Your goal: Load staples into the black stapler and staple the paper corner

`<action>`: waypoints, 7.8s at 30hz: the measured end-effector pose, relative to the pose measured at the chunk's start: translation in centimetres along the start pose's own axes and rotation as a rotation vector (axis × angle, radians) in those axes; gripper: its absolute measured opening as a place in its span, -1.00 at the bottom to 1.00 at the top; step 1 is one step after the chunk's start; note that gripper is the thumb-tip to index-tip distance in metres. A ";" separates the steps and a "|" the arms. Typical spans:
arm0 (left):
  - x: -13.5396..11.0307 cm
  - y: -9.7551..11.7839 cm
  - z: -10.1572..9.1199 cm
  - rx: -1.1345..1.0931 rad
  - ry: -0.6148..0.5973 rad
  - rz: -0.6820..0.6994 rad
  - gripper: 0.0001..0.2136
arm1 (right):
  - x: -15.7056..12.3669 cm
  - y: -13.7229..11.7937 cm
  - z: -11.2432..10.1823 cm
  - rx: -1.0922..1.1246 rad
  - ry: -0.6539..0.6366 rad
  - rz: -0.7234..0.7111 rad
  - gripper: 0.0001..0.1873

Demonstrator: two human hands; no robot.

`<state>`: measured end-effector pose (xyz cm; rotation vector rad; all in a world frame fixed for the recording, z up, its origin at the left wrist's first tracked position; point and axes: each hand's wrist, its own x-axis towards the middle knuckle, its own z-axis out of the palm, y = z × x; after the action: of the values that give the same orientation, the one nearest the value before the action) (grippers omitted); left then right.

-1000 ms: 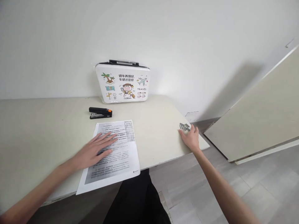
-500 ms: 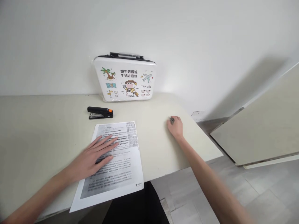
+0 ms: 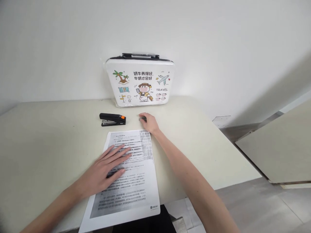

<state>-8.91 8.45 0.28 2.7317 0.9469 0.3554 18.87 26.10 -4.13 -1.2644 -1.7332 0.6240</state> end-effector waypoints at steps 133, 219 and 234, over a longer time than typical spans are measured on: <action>11.6 4.7 2.2 -0.055 0.123 -0.035 -0.19 | -10.6 -1.6 -13.2 0.465 -0.097 0.153 -0.56; 17.3 -6.3 -4.0 0.153 -0.017 -0.813 -0.67 | -10.5 0.3 -12.6 0.366 0.116 0.293 -0.35; 12.0 1.1 -5.1 -0.753 0.210 -0.486 -0.63 | -11.0 -0.6 -12.8 0.320 0.130 0.323 -0.35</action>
<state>-0.64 15.87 7.20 1.7544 1.1827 0.7303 30.77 14.39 -1.30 -1.3309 -1.2714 0.9430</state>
